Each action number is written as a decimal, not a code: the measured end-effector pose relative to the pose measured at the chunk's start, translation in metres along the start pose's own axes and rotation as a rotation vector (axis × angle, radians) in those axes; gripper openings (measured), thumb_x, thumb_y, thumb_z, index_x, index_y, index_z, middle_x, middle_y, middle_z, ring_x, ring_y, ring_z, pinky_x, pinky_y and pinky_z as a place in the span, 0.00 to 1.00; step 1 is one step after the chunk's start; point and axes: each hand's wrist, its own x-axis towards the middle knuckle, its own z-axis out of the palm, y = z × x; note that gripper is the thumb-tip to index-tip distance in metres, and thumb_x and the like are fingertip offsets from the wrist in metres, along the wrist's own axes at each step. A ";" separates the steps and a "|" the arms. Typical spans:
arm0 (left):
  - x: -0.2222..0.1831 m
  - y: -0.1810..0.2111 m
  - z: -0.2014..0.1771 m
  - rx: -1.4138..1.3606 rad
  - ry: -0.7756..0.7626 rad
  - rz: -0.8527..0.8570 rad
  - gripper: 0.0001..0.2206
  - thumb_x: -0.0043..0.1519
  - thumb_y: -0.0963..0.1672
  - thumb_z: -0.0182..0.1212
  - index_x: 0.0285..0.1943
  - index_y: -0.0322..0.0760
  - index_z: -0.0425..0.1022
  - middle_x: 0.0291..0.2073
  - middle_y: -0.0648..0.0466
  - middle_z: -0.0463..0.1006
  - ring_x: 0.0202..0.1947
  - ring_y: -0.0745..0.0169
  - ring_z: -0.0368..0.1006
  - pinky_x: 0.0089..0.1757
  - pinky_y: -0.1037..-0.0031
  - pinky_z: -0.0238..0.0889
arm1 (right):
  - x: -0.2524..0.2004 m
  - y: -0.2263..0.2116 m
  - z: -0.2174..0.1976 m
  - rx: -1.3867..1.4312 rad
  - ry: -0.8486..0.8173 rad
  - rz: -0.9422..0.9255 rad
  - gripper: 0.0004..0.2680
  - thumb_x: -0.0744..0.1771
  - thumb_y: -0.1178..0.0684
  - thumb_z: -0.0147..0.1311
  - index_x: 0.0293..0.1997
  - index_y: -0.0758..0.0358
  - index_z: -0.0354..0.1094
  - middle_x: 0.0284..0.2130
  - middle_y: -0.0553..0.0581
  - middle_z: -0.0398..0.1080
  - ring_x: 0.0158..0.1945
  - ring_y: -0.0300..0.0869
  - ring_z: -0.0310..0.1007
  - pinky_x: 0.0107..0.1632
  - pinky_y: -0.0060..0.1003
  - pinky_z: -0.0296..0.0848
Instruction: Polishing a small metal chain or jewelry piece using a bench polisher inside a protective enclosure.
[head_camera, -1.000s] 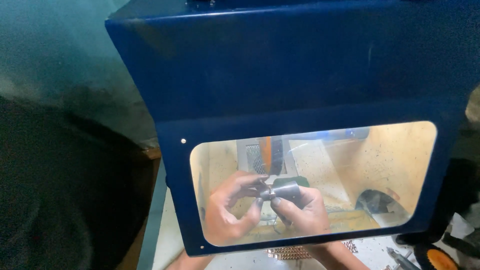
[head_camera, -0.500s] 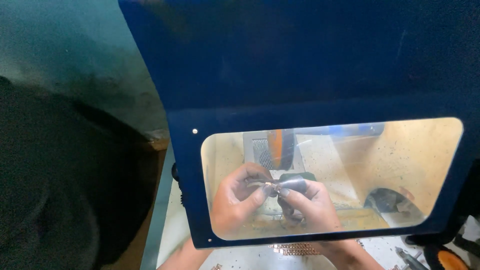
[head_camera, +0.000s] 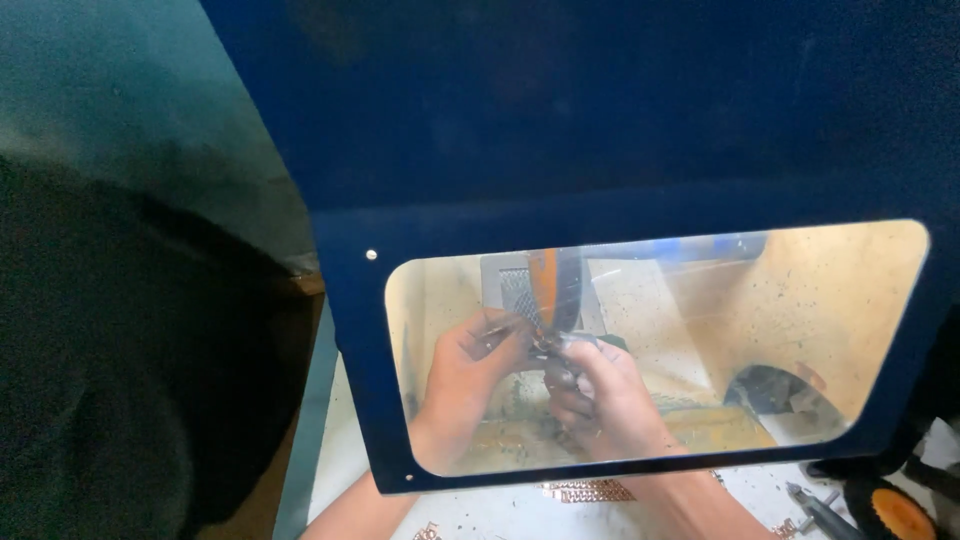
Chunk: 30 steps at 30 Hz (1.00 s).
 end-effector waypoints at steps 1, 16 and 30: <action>-0.001 0.004 0.004 0.001 -0.003 -0.002 0.12 0.60 0.45 0.64 0.49 0.35 0.82 0.44 0.49 0.86 0.49 0.57 0.82 0.54 0.69 0.75 | 0.003 0.002 -0.003 0.001 0.003 0.000 0.07 0.68 0.53 0.51 0.31 0.62 0.61 0.19 0.51 0.51 0.18 0.35 0.39 0.20 0.32 0.35; 0.010 0.005 0.009 0.031 0.060 -0.026 0.10 0.61 0.44 0.62 0.45 0.32 0.83 0.40 0.49 0.85 0.43 0.58 0.82 0.50 0.71 0.76 | 0.022 0.015 -0.013 0.240 -0.111 0.000 0.09 0.70 0.56 0.48 0.30 0.55 0.55 0.22 0.47 0.51 0.22 0.32 0.43 0.23 0.29 0.37; 0.008 0.000 0.008 -0.010 0.047 -0.008 0.13 0.60 0.45 0.63 0.49 0.33 0.82 0.42 0.48 0.85 0.45 0.56 0.82 0.51 0.69 0.76 | 0.024 0.019 -0.017 0.251 -0.101 -0.039 0.09 0.70 0.58 0.47 0.30 0.54 0.55 0.21 0.46 0.51 0.21 0.31 0.42 0.21 0.28 0.36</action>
